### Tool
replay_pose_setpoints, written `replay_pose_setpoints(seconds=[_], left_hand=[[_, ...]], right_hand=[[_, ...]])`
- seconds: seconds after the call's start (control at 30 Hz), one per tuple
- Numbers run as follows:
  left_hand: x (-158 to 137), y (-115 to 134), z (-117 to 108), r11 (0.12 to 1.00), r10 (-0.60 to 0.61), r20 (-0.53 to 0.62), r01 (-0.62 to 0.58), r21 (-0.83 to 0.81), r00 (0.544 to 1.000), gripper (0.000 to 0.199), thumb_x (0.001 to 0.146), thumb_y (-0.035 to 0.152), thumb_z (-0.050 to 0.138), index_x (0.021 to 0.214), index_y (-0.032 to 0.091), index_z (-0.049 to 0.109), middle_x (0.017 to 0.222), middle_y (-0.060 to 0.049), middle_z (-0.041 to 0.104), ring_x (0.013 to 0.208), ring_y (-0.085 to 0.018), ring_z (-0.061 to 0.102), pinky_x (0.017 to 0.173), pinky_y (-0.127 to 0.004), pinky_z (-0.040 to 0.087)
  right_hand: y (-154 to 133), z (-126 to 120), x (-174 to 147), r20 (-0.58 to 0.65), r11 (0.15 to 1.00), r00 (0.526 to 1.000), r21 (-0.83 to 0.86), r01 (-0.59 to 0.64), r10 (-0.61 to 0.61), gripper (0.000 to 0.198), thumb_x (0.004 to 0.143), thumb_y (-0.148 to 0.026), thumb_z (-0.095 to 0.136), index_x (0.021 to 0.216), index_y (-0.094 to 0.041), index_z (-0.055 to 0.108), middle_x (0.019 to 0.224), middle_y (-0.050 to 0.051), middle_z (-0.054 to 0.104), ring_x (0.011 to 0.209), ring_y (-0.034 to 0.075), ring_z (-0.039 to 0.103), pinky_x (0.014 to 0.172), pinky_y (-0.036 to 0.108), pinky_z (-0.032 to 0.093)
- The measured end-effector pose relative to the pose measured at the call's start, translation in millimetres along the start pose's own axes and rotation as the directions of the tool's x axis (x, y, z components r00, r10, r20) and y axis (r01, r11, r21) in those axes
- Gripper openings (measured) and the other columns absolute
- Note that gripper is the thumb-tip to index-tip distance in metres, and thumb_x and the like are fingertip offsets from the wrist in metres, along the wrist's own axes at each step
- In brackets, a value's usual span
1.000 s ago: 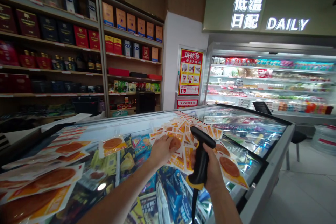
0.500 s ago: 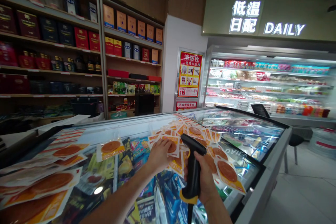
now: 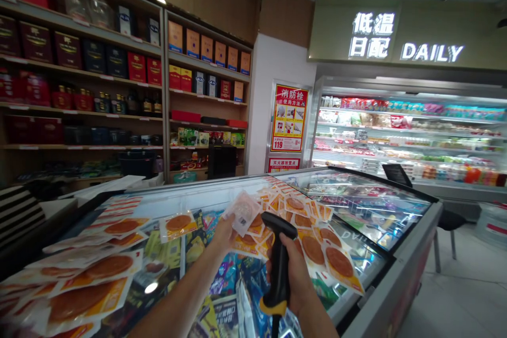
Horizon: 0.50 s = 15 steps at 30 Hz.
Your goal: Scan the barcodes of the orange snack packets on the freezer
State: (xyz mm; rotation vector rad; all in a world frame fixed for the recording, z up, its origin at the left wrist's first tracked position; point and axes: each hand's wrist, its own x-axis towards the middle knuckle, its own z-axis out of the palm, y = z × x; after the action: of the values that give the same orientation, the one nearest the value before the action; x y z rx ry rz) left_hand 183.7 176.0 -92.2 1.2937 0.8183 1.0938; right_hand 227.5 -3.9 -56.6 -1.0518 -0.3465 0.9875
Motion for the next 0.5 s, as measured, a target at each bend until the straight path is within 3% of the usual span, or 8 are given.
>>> replay_pose_setpoints(seconds=[0.23,0.37,0.5], left_hand=[[4,-10,-8,0.920,-0.114,-0.112,0.062,-0.386,0.987,0.024,0.082,0.013,0.029,0.097,0.018,0.047,0.087,-0.004,0.060,0.083,-0.013,0.057,0.067,-0.025,0.047],[4,-6,-11,0.888,-0.121,-0.126,0.051,-0.457,0.985,0.025,0.082,0.014,0.029,0.097,0.018,0.048,0.088,-0.004,0.059,0.085,-0.012,0.056,0.070,-0.024,0.046],[3,-2,-14,0.904,-0.093,-0.145,0.023,-0.427,0.985,0.025,0.081,0.026,0.038,0.102,0.015,0.047,0.098,-0.006,0.054,0.084,-0.014,0.053,0.071,-0.032,0.045]], right_hand=[[6,13,-5,0.039,0.992,0.997,-0.108,-0.069,0.073,0.036,0.065,-0.051,0.046,0.061,-0.015,0.050,0.040,-0.002,0.049,0.033,0.008,0.044,0.033,0.020,0.036],[9,14,-9,0.050,0.977,0.993,-0.193,-0.096,0.108,0.041,0.065,-0.053,0.044,0.054,-0.014,0.049,0.038,0.000,0.049,0.031,0.007,0.042,0.032,0.019,0.034],[8,15,-12,0.060,0.979,0.995,-0.194,-0.070,0.083,0.040,0.066,-0.052,0.044,0.055,-0.014,0.049,0.038,-0.001,0.049,0.032,0.007,0.043,0.033,0.019,0.035]])
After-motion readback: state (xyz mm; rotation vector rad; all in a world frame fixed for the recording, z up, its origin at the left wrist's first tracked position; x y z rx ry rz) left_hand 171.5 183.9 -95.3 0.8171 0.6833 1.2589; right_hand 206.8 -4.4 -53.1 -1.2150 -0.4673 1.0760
